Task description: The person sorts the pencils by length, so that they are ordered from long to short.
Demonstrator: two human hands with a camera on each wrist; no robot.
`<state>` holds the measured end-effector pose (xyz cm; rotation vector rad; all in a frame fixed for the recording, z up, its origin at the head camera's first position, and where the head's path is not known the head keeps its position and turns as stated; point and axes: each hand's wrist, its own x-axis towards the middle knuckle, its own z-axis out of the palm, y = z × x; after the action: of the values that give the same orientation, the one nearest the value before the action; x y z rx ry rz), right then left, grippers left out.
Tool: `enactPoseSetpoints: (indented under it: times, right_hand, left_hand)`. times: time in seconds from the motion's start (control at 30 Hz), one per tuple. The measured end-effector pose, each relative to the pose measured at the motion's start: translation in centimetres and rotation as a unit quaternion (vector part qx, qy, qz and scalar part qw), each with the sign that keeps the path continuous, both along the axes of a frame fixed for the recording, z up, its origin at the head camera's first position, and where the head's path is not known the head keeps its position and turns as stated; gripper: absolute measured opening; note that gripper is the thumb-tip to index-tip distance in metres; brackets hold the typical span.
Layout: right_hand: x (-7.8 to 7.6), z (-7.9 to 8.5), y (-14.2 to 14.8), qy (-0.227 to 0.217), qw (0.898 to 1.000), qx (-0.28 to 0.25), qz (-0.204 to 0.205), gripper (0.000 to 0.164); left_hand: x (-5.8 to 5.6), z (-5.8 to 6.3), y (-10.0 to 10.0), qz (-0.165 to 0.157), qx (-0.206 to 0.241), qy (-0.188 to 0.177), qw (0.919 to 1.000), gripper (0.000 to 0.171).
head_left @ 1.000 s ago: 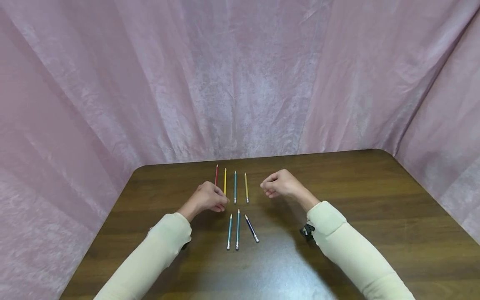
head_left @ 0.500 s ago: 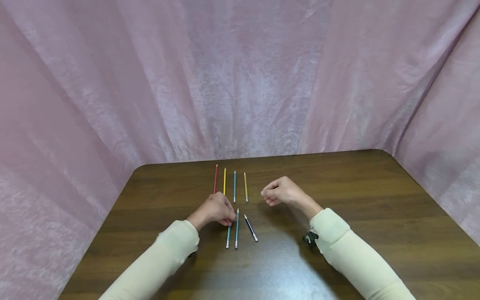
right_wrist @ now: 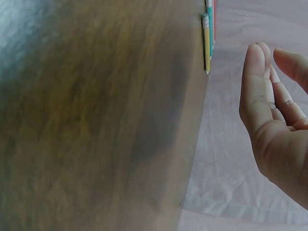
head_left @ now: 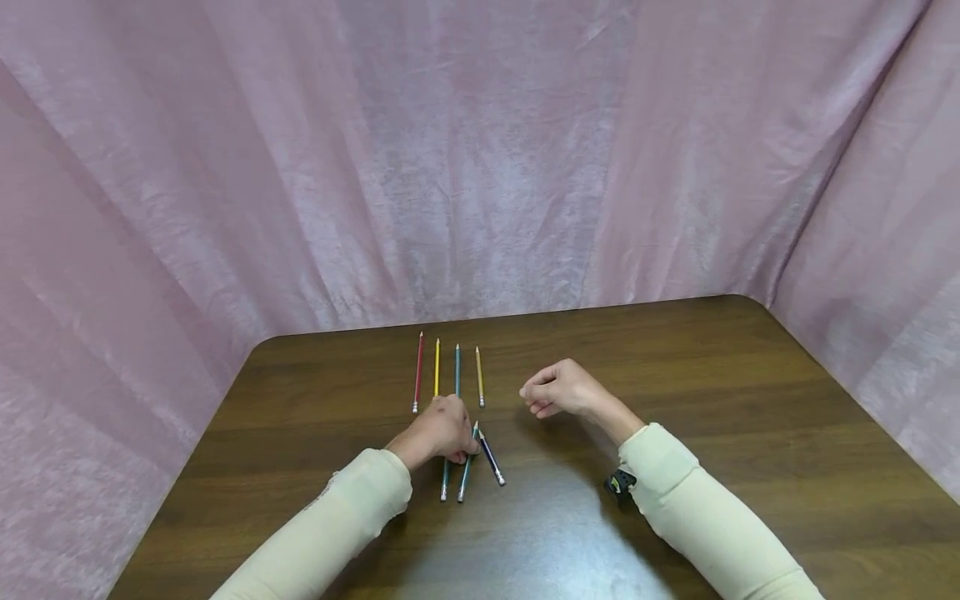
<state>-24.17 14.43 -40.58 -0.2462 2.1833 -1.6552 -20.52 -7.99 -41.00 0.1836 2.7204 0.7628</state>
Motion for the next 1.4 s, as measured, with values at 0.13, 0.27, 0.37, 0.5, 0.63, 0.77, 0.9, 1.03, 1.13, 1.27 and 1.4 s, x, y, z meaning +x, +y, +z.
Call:
enactPoseSetpoints:
  times: [0.13,0.27,0.37,0.5,0.63,0.77,0.9,1.03,1.13,1.27,1.4]
  right_hand:
    - [0.0,-0.1,-0.5,0.003,1.0,0.003,0.005,0.026]
    - [-0.1,-0.2,-1.0,0.005,1.0,0.002,0.013,0.026]
    - [0.2,-0.3,-1.4,0.003,1.0,0.006,0.015,0.025]
    - [0.6,-0.3,-2.5,-0.003,1.0,0.012,0.023,0.021]
    - [1.1,-0.3,-4.4,-0.014,0.999,0.01,0.031,0.019]
    - [1.8,-0.5,-6.4,-0.022,0.999,0.011,0.041,0.017]
    - [2.4,-0.8,-8.0,-0.023,0.999,0.013,0.041,0.015]
    - [3.0,-1.0,-9.3,-0.029,0.998,0.03,0.039,0.015]
    - [3.4,-1.1,-10.1,-0.044,0.997,0.047,0.03,0.014]
    - [3.5,-1.3,-10.9,-0.069,0.995,0.069,0.018,0.015]
    - [3.4,-1.7,-11.9,-0.063,0.991,0.115,0.029,0.019]
  left_hand:
    - [0.1,0.0,-0.1,0.001,-0.01,0.003,0.9999,0.024]
    - [-0.1,0.0,-0.4,-0.002,-0.01,0.007,0.9999,0.023]
    - [-0.1,0.2,-0.7,-0.008,0.017,0.012,0.9998,0.021]
    - [-0.1,0.9,-1.6,0.002,0.064,0.018,0.9978,0.017]
    - [-0.1,1.5,-3.1,0.018,0.079,0.032,0.9962,0.015]
    - [0.1,2.0,-4.7,0.04,0.096,0.026,0.9942,0.012]
    - [0.2,2.7,-6.0,0.064,0.117,0.013,0.991,0.008]
    - [0.3,3.4,-7.1,0.071,0.136,0.005,0.9882,0.006]
    - [0.3,3.7,-7.8,0.072,0.151,-0.002,0.986,0.005]
    - [0.4,3.9,-8.6,0.073,0.161,-0.004,0.9842,0.004]
    - [0.5,3.9,-9.0,0.08,0.161,-0.006,0.9837,0.003]
